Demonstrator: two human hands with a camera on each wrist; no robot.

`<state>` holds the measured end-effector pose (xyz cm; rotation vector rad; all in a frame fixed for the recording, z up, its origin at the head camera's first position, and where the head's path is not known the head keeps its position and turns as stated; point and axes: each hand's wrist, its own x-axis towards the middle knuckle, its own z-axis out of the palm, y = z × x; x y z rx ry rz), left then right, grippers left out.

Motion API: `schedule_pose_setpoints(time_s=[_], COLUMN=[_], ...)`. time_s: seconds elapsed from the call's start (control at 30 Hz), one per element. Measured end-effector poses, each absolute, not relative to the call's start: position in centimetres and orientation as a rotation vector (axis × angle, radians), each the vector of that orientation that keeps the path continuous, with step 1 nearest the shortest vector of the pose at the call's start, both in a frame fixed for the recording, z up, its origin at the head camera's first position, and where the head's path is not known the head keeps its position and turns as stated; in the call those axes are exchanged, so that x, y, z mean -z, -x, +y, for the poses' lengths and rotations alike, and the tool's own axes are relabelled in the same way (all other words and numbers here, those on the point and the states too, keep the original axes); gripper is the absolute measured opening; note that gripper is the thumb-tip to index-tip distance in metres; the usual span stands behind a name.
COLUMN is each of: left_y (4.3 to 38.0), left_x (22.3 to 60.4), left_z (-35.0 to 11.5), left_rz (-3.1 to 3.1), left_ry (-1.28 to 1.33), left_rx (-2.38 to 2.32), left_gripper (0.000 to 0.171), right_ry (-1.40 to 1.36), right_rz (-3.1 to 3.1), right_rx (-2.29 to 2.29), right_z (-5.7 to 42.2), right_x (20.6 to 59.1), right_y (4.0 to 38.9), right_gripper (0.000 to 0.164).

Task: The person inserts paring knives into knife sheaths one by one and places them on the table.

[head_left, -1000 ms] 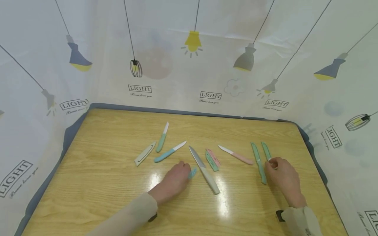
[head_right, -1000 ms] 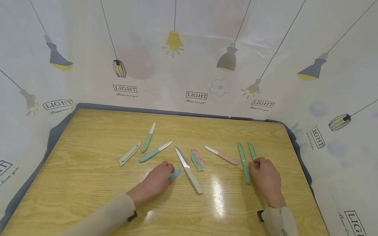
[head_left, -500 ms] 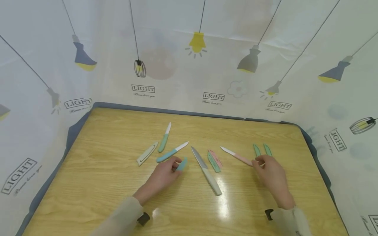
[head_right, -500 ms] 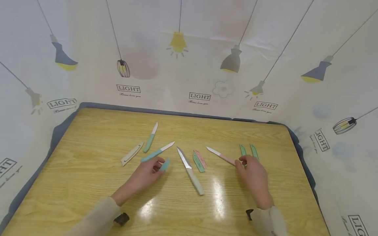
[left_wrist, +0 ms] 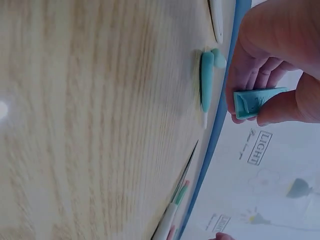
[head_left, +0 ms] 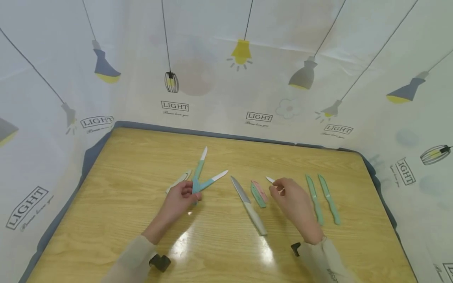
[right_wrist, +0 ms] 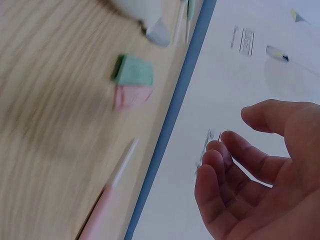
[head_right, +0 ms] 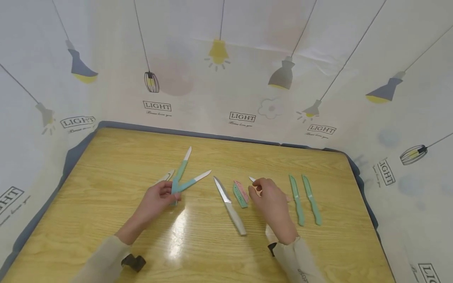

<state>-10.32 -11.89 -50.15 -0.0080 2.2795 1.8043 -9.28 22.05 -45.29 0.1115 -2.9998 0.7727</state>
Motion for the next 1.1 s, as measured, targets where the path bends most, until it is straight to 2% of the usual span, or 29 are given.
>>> schedule_pose_setpoints(time_s=[0.27, 0.8, 1.1], left_y=[10.1, 9.6, 9.3], left_x=[50.1, 49.9, 49.6], left_z=[-14.1, -17.7, -18.4], left_rz=[2.098, 2.09, 2.061], left_ry=[0.189, 0.353, 0.425], left_rx=[-1.962, -2.107, -2.138], left_gripper=[0.045, 0.048, 0.049], right_ry=[-0.296, -0.502, -0.655], right_rz=[-2.969, -3.118, -3.214], right_rx=[-0.801, -0.761, -0.571], right_z=[16.9, 8.6, 5.7], right_x=[45.0, 46.9, 48.5], right_y=[10.7, 13.3, 13.1], right_gripper=[0.026, 0.032, 0.045])
